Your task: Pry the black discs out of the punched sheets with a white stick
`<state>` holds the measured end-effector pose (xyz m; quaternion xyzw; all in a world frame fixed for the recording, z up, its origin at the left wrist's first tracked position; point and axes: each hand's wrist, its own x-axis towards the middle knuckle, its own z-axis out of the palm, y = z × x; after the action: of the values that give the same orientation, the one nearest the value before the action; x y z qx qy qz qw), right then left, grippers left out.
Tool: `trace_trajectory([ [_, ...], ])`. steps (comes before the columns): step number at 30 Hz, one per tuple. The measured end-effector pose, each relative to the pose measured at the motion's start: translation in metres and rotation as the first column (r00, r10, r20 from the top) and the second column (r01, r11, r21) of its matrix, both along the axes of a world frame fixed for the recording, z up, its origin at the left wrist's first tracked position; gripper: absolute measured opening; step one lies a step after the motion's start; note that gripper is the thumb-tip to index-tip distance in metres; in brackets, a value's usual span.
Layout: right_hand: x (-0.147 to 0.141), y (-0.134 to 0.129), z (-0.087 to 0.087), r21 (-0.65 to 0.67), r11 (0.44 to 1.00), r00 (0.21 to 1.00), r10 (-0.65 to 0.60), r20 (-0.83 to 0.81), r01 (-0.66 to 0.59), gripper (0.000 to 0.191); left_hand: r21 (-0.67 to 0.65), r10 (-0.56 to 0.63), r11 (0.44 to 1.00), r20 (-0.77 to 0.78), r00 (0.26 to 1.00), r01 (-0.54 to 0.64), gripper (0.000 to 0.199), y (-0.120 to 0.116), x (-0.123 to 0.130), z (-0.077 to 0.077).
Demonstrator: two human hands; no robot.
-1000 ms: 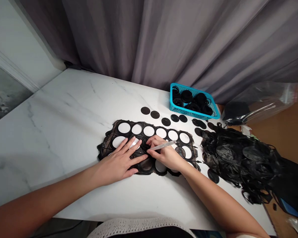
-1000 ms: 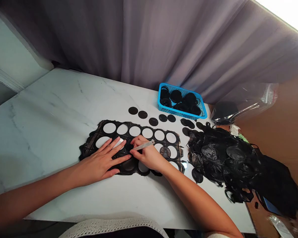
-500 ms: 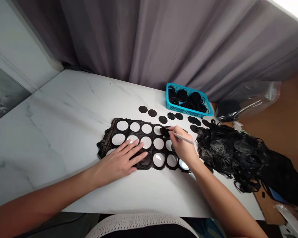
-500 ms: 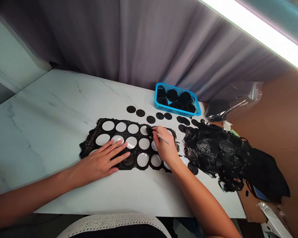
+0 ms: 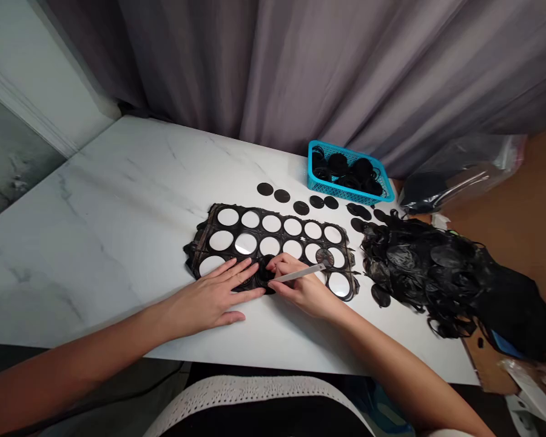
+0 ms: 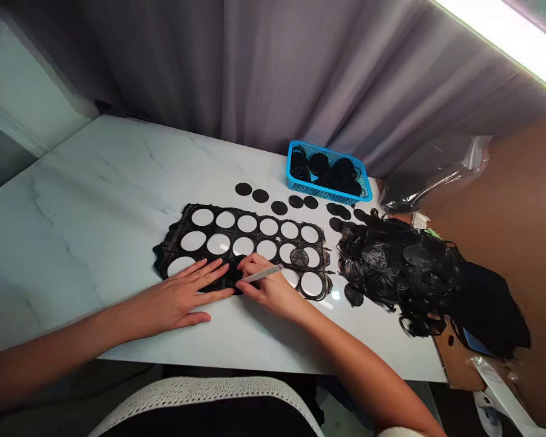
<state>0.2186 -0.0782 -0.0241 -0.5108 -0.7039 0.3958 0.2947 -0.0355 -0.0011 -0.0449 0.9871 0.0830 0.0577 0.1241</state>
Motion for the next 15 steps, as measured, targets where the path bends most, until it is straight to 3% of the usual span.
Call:
trace_trajectory([
  [10,-0.004,-0.002,-0.001,0.053,0.999,0.998,0.008,0.059,-0.012,0.021,-0.04,0.006,0.999,-0.035,0.999,-0.007,0.058,-0.001,0.0,0.002],
  [15,-0.02,-0.013,-0.01,0.25,0.968,0.943,-0.049,0.33,-0.037,0.011,-0.054,0.016,0.998,-0.012,1.0,-0.017,0.061,-0.002,-0.001,-0.002],
])
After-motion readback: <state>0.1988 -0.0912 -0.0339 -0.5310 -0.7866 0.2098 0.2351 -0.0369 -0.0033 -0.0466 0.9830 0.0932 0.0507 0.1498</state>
